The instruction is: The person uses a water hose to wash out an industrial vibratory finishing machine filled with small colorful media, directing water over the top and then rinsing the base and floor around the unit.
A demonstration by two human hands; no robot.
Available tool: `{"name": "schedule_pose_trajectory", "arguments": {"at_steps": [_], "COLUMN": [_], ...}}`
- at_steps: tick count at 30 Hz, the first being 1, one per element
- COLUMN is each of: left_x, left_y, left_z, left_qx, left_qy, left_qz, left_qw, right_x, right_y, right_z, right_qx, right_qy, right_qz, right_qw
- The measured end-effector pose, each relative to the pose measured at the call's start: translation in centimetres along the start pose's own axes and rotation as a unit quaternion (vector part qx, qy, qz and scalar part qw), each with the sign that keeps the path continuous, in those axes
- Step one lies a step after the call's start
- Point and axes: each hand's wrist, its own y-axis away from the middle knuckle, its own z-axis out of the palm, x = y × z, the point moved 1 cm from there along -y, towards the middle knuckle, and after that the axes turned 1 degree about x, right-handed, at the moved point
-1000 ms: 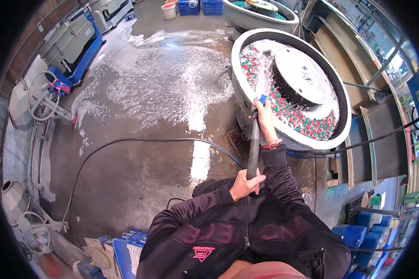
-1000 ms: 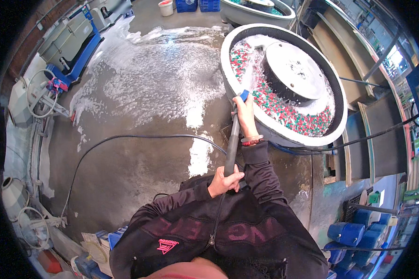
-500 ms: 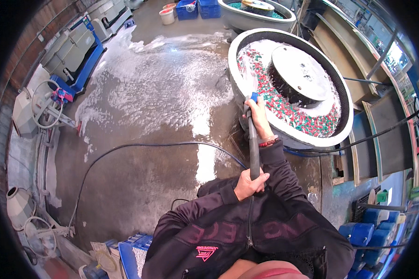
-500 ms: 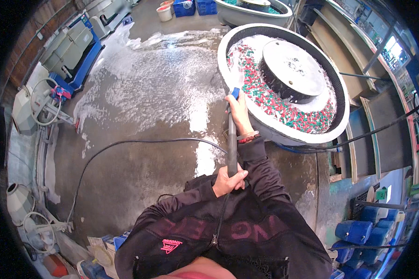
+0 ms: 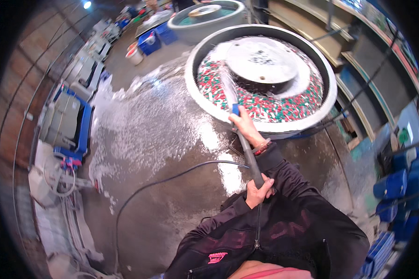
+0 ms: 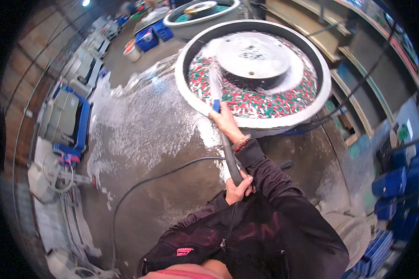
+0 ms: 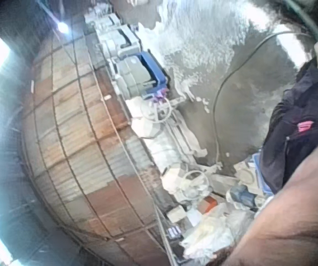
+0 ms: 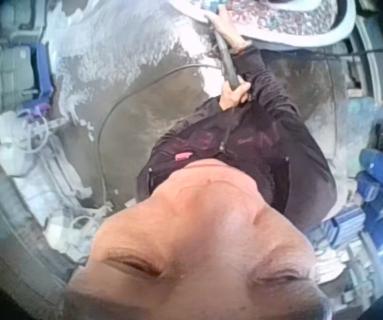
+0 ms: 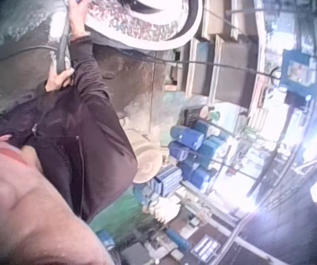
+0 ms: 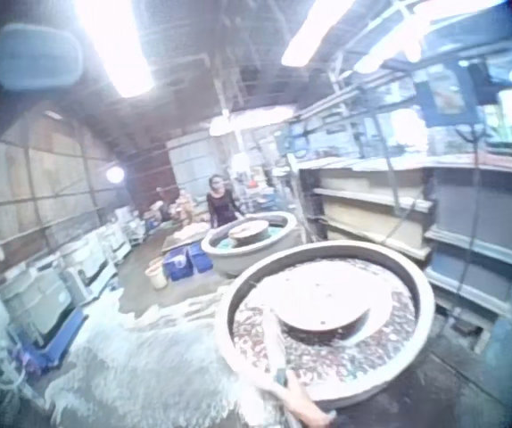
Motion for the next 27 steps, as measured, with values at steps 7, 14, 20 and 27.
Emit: {"name": "schedule_pose_trajectory", "arguments": {"at_steps": [7, 14, 20, 27], "left_x": [-1.8, -3.1, -4.1, -4.6], "left_y": [-1.2, -2.4, -2.5, -3.2], "left_z": [1.9, 4.8, 5.7, 5.8], "left_qx": [0.023, -0.010, -0.037, -0.194], "left_qy": [-0.008, -0.032, -0.005, 0.038], "left_qz": [-0.034, -0.112, -0.152, -0.158], "left_qw": [0.999, 0.993, 0.988, 0.967], "right_x": [3.7, 9.3, 9.1, 2.6], "right_y": [0.1, -0.6, 0.7, 3.3], "right_z": [-3.9, -10.2, -15.0, -19.6], "right_qx": [0.050, 0.085, 0.194, 0.133], "right_qy": [0.067, 0.052, 0.086, 0.115], "right_qz": [0.030, 0.024, 0.019, 0.085], "right_qw": [0.996, 0.995, 0.977, 0.981]}}
